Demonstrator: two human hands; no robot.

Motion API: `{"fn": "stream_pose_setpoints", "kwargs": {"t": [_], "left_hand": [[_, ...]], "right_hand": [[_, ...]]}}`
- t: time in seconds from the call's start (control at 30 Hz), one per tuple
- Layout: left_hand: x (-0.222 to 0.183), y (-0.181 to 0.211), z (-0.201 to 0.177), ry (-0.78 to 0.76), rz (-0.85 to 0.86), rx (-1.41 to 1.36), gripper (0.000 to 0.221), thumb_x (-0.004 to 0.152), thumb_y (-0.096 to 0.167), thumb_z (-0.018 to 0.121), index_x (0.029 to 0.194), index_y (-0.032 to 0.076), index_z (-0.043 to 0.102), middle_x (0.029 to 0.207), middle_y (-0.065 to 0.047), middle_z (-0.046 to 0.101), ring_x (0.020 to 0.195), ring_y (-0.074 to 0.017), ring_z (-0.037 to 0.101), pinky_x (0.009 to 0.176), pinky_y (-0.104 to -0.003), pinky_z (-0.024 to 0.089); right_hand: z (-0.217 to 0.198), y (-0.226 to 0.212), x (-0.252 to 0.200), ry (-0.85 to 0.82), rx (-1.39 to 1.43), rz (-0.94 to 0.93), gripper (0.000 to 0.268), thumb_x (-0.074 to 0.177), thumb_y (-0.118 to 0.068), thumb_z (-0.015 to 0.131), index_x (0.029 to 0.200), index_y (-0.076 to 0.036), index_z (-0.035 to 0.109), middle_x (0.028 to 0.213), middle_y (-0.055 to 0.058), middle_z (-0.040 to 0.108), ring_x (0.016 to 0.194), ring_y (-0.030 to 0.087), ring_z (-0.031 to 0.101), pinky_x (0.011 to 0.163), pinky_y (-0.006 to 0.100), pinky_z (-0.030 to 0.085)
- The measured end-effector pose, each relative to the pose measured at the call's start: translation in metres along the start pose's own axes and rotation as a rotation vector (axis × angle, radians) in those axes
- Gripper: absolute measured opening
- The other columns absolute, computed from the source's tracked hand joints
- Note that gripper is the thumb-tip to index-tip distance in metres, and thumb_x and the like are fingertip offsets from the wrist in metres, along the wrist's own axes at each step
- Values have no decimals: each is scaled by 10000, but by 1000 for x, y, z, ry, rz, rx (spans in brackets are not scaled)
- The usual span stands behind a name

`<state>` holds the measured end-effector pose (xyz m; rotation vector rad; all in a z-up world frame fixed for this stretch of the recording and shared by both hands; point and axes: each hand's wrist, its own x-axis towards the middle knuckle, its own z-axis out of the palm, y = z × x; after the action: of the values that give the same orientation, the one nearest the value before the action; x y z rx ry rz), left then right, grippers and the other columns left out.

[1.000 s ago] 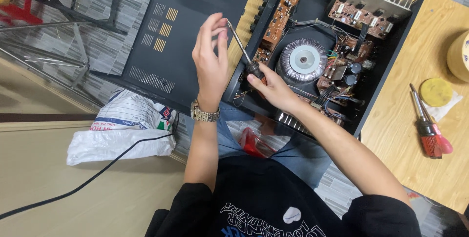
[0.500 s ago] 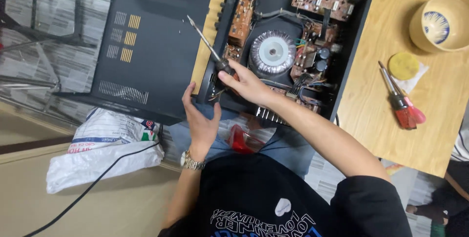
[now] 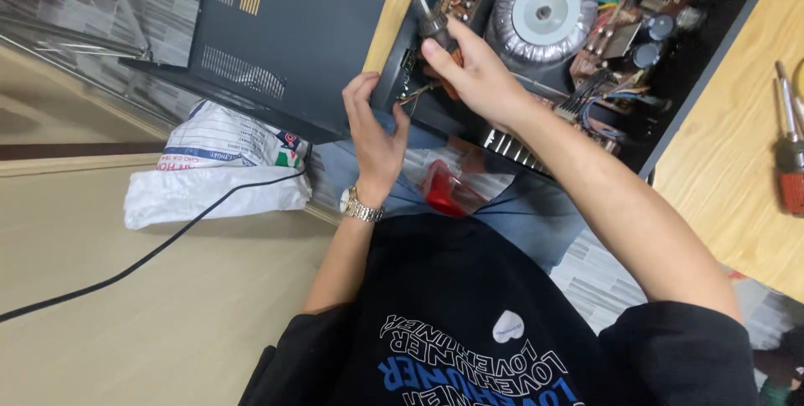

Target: Repairing an electronic amplifier by disassembling components and removing screws with a screwdriver

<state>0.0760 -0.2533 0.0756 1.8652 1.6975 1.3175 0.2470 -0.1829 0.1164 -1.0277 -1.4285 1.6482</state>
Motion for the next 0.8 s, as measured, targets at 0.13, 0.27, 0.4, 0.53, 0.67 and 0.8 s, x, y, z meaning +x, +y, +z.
{"fn": "stream_pose_setpoints", "kwargs": {"t": [0.13,0.27,0.4,0.53,0.67,0.8], "left_hand": [[-2,-4,7,28,-16,6,537,784,-81,668,1259,36,447,1260,-143,508,1163,-311,544,1052,-408,452],[-3,-5,14,105,-11,36,519,771,-86,699,1208,41,450,1217,-140,517,1110,-312,555,1010,-408,460],[-3,-6,19,137,-20,42,470,794,-47,702,1177,49,445,1205,-135,509,1102,-302,539,1006,-405,452],[-5,-10,22,147,0,68,491,805,-52,708,1202,48,437,1212,-138,498,1120,-305,533,1022,-409,442],[-7,-14,23,141,39,153,488,836,-5,749,1218,25,447,1205,-144,503,1122,-317,535,1027,-417,441],[-8,-17,25,165,97,172,483,846,3,764,1212,46,451,1205,-119,500,1135,-295,532,1036,-413,433]], "right_hand": [[1,-3,-2,-5,-4,-43,338,1062,-279,498,1323,-64,504,774,-37,545,553,18,416,457,165,307],[1,0,-1,-16,-15,-116,299,1076,-262,488,1301,-66,506,787,-38,529,562,22,408,466,180,305],[2,2,-2,-24,18,-151,287,1083,-243,494,1308,-65,505,751,-49,522,554,16,391,457,188,281],[1,6,0,-4,2,-223,302,1091,-226,495,1331,-43,509,820,-26,556,625,27,426,505,196,307],[0,20,6,-4,21,-337,235,1093,-225,512,1169,-10,568,761,-10,562,581,39,443,457,213,334],[3,37,10,72,-144,-461,397,1072,-312,475,1008,25,676,759,62,669,598,96,658,458,203,544]]}}
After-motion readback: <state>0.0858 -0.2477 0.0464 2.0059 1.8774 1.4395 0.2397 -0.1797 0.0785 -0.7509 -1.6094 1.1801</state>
